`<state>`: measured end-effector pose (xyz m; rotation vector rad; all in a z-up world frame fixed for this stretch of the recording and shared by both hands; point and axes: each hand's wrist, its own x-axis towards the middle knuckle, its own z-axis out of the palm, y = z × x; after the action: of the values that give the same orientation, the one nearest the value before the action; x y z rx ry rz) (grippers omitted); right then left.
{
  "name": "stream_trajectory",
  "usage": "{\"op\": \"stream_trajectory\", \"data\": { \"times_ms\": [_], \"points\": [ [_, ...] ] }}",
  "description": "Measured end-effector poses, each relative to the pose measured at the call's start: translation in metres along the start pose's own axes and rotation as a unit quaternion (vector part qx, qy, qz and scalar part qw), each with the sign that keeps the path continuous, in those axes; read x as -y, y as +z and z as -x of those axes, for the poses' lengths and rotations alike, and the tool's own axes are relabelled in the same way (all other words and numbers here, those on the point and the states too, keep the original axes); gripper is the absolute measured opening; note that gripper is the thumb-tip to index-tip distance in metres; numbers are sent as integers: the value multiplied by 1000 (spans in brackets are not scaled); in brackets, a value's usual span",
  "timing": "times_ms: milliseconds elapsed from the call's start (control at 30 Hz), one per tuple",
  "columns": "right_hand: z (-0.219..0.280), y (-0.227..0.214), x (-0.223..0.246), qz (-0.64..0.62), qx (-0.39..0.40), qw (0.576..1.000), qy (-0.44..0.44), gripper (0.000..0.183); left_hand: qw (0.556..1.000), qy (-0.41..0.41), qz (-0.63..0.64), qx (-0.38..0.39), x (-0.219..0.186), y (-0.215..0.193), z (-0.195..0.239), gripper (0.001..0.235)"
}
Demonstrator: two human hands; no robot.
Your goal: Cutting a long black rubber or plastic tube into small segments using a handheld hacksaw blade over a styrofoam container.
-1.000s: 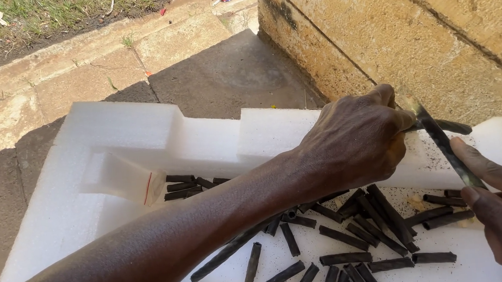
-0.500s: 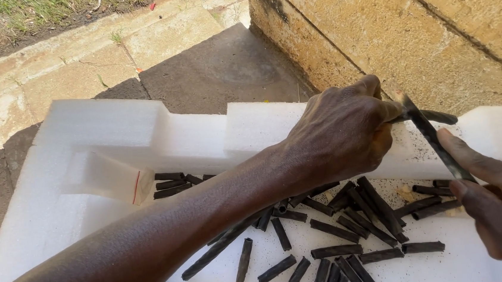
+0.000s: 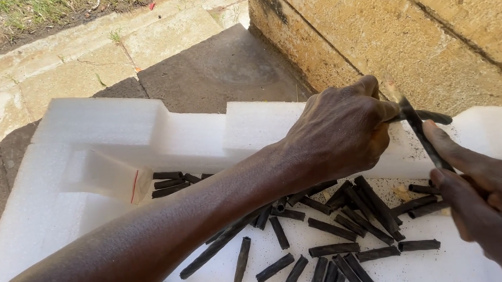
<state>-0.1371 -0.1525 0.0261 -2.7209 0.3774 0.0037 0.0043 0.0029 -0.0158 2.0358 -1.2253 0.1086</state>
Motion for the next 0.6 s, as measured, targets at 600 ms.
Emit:
{"op": "stream_trajectory", "data": {
  "times_ms": [600],
  "points": [
    [-4, -19, -10, 65, 17, 997, 41, 68, 1000, -8, -5, 7, -4, -7, -3, 35]
  ]
}}
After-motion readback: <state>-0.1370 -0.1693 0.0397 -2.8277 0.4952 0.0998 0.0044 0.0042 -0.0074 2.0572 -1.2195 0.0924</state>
